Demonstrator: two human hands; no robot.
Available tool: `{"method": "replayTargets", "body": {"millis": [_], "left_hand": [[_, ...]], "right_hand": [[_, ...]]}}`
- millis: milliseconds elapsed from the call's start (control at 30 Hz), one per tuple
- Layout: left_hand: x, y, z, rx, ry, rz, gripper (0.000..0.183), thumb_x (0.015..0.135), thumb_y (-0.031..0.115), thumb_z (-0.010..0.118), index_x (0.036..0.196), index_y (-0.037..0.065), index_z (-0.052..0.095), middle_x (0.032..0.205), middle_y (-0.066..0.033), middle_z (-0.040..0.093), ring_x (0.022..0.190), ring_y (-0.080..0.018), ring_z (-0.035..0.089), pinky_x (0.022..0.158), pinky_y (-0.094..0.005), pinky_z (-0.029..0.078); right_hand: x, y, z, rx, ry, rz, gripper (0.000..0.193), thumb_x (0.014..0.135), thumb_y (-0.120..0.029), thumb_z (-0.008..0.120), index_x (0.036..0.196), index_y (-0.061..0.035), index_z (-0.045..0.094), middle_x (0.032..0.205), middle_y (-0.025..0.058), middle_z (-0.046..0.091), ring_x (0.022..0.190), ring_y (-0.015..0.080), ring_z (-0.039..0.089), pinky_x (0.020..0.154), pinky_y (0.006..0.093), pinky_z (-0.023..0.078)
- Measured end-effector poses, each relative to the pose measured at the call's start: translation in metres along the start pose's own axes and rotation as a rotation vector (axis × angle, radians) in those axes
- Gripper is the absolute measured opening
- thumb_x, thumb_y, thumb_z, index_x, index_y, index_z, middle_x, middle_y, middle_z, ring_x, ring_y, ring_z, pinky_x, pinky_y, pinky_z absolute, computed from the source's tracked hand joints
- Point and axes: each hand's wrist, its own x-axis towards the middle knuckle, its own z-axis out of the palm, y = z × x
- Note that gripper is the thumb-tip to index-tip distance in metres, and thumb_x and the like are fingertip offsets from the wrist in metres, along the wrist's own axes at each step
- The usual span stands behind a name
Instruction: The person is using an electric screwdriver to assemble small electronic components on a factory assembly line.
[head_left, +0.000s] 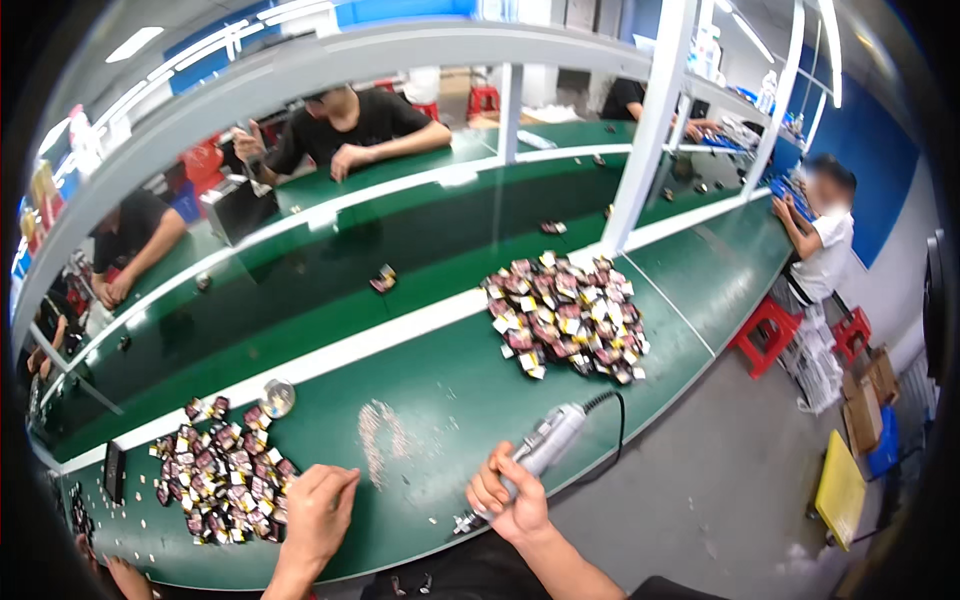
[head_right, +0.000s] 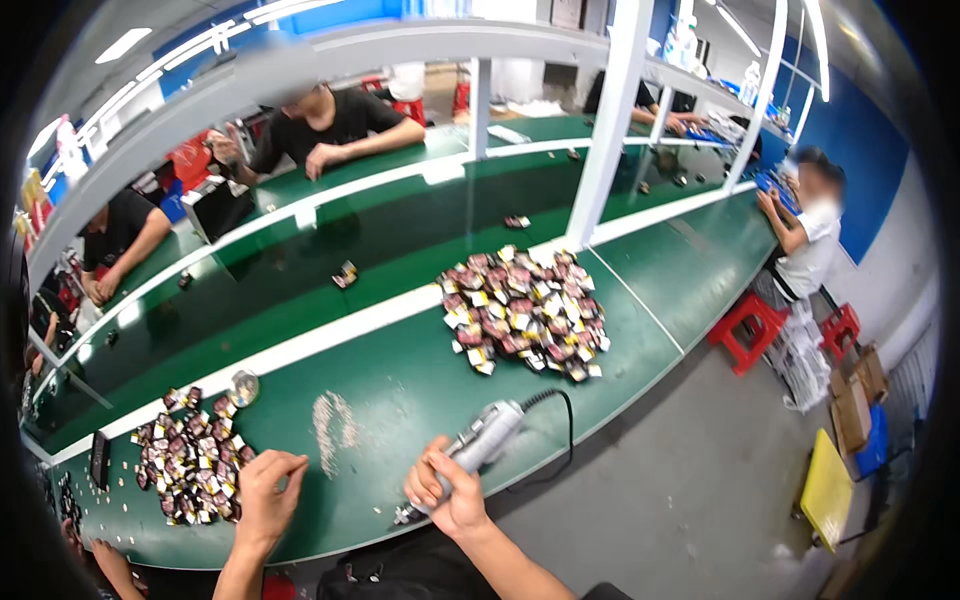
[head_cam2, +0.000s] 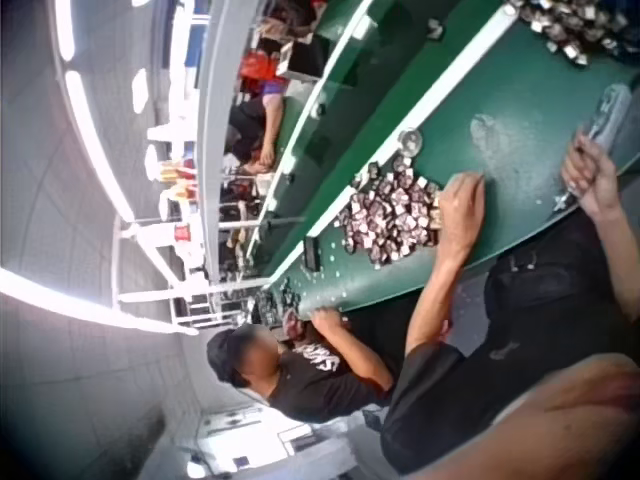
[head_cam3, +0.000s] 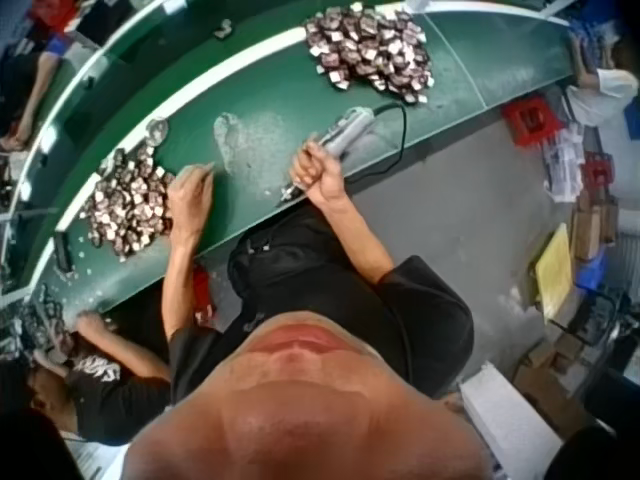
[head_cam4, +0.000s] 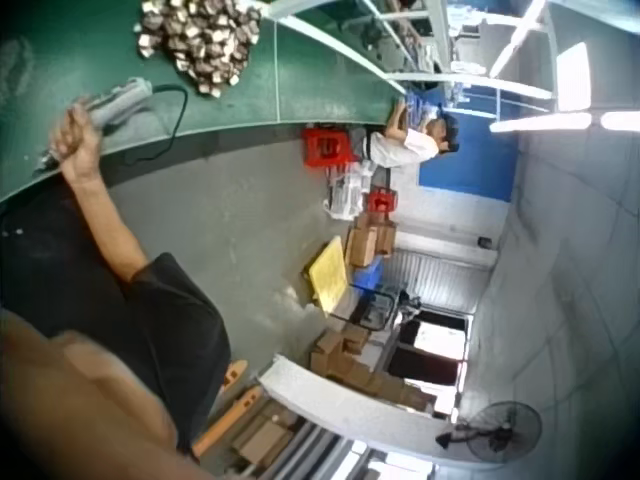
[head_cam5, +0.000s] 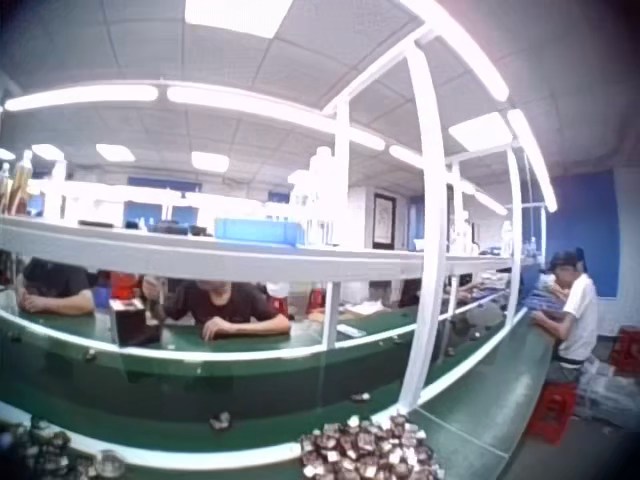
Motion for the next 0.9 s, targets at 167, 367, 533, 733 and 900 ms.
{"method": "replayTargets", "body": {"millis": [167, 367, 533, 733, 900], "left_hand": [[-0.031, 0.014, 0.015, -0.107, 0.021, -0.215, 0.014, 0.067, -0.010, 0.070, 0.077, -0.002, 0.064, 0.072, -0.0117, 0.064, 0.063, -0.0232, 0.060, 0.059, -0.0305, 0.047], [-0.043, 0.020, 0.031, -0.427, 0.098, -0.337, 0.001, 0.079, -0.008, 0.063, 0.080, -0.007, 0.063, 0.077, -0.0109, 0.062, 0.063, -0.0138, 0.056, 0.059, -0.0228, 0.045], [-0.048, 0.031, 0.039, -1.046, 0.138, -0.573, 0.006, 0.079, -0.012, 0.062, 0.084, -0.009, 0.064, 0.083, -0.0135, 0.062, 0.069, -0.0153, 0.061, 0.061, -0.0243, 0.051], [-0.059, 0.035, 0.047, -1.388, 0.096, -0.577, 0.011, 0.090, 0.000, 0.056, 0.087, -0.009, 0.061, 0.084, -0.0143, 0.060, 0.070, -0.0156, 0.059, 0.060, -0.0254, 0.050], [-0.059, 0.036, 0.049, -1.452, 0.083, -0.575, 0.018, 0.094, 0.009, 0.054, 0.088, -0.008, 0.059, 0.083, -0.0135, 0.059, 0.069, -0.0144, 0.056, 0.059, -0.0247, 0.048]], "right_hand": [[0.010, 0.007, 0.011, 0.018, 0.010, -0.084, 0.009, 0.093, -0.016, 0.049, 0.088, -0.0094, 0.046, 0.051, -0.0011, 0.034, 0.043, 0.0111, 0.037, 0.052, 0.0288, 0.036], [0.021, -0.005, 0.037, -0.036, -0.170, -0.198, 0.011, 0.095, -0.019, 0.043, 0.091, -0.0095, 0.047, 0.050, -0.0015, 0.035, 0.039, 0.0097, 0.033, 0.046, 0.0281, 0.037], [0.026, -0.004, 0.046, 0.061, -0.171, -0.252, 0.018, 0.096, -0.026, 0.043, 0.092, -0.0094, 0.049, 0.050, -0.0034, 0.035, 0.038, 0.0081, 0.033, 0.045, 0.0266, 0.036], [0.029, 0.008, 0.053, 0.090, -0.224, -0.258, 0.024, 0.098, -0.028, 0.040, 0.096, -0.0072, 0.051, 0.052, -0.0024, 0.039, 0.040, 0.0089, 0.035, 0.047, 0.0272, 0.037], [0.029, 0.016, 0.057, 0.055, -0.180, -0.235, 0.019, 0.095, -0.023, 0.049, 0.089, -0.0054, 0.049, 0.050, -0.0038, 0.037, 0.039, 0.0061, 0.034, 0.046, 0.0237, 0.034]]}}
